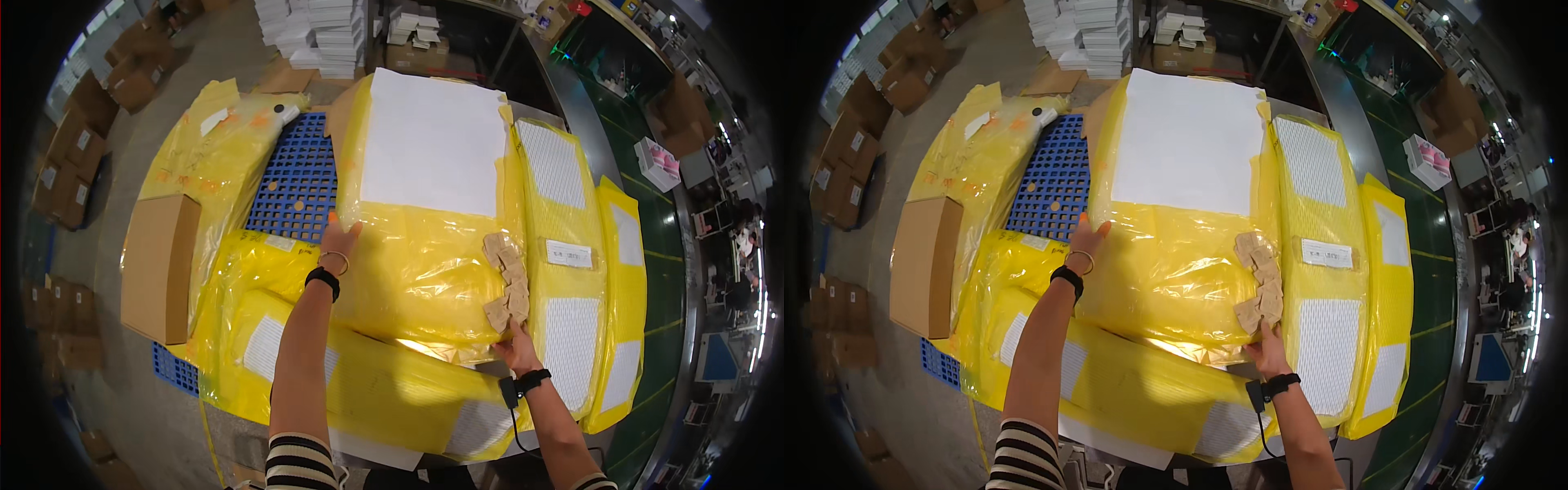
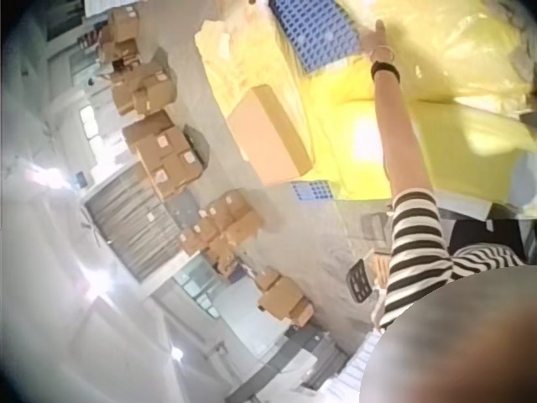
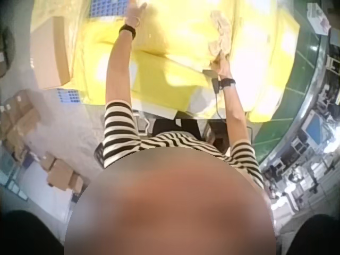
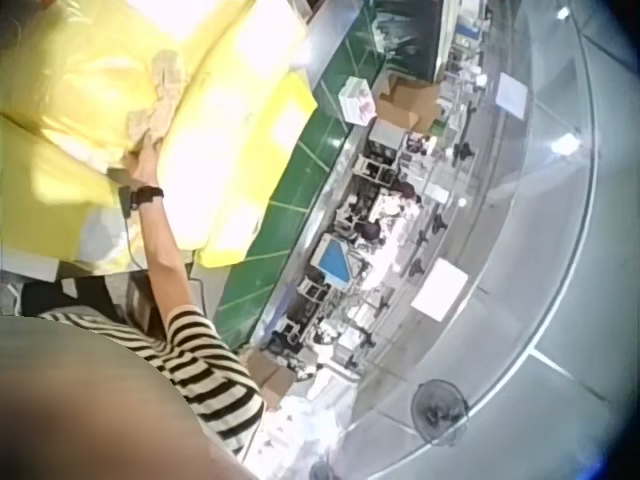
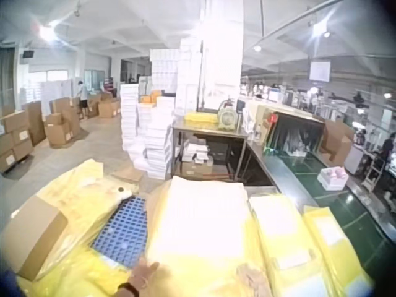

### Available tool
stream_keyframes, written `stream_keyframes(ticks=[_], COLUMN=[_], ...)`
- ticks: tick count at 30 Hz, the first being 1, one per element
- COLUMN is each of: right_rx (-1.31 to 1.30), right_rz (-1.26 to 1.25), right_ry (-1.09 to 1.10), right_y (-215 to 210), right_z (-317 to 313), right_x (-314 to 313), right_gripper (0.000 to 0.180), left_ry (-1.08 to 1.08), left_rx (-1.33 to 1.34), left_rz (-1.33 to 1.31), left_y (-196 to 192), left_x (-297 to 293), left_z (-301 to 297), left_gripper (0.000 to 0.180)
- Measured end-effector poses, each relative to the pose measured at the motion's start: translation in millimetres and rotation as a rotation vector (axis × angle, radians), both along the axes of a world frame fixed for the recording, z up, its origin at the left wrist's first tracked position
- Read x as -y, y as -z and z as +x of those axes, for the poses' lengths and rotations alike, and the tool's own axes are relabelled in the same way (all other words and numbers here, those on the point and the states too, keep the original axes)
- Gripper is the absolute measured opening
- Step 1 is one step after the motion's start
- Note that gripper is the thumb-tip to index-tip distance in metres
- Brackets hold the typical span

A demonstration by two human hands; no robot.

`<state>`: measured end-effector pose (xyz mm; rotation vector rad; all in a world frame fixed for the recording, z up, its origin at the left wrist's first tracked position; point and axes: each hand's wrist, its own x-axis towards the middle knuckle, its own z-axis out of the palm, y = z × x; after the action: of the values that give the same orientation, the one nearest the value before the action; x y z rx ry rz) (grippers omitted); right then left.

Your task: The person packs shoes by hand, placing each shoe into a box with paper before closing the lid and setting it on a conveyor belt. They then organize yellow-wrapped items on the table and repeat the packing process for several more pairs of shoes.

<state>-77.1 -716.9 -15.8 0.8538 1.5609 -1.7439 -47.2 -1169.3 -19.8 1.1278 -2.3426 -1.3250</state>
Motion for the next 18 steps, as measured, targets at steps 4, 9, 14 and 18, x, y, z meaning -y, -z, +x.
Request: stream_keyframes(ticks=[4, 9, 14, 18], right_rx=[-0.076, -0.17, -0.197, -0.201], right_rz=[0.085, 0.182, 0.193, 0.238], right_ry=[-0.088, -0.057, -0.08, -0.133], right_y=[6.7, 8.4, 6.1, 3.9], right_z=[1.1, -4.2, -1.4, -1.4], right_x=[6.1, 4.3, 16.0, 11.7], right_gripper=[0.043, 0.039, 0.039, 0.042], left_ry=[0.038, 0.027, 0.005, -0.281], left_rx=[0.305, 0.383, 0.138, -0.363], left_rz=[-0.138, -0.27, 0.051, 0.802], left_y=[13.0, -5.7, 18.7, 20.1], left_x=[5.0, -11.5, 33.3, 42.6], left_z=[-18.0, -22.0, -24.4, -55.1], left_gripper=[0.056, 0.073, 0.084, 0.079])
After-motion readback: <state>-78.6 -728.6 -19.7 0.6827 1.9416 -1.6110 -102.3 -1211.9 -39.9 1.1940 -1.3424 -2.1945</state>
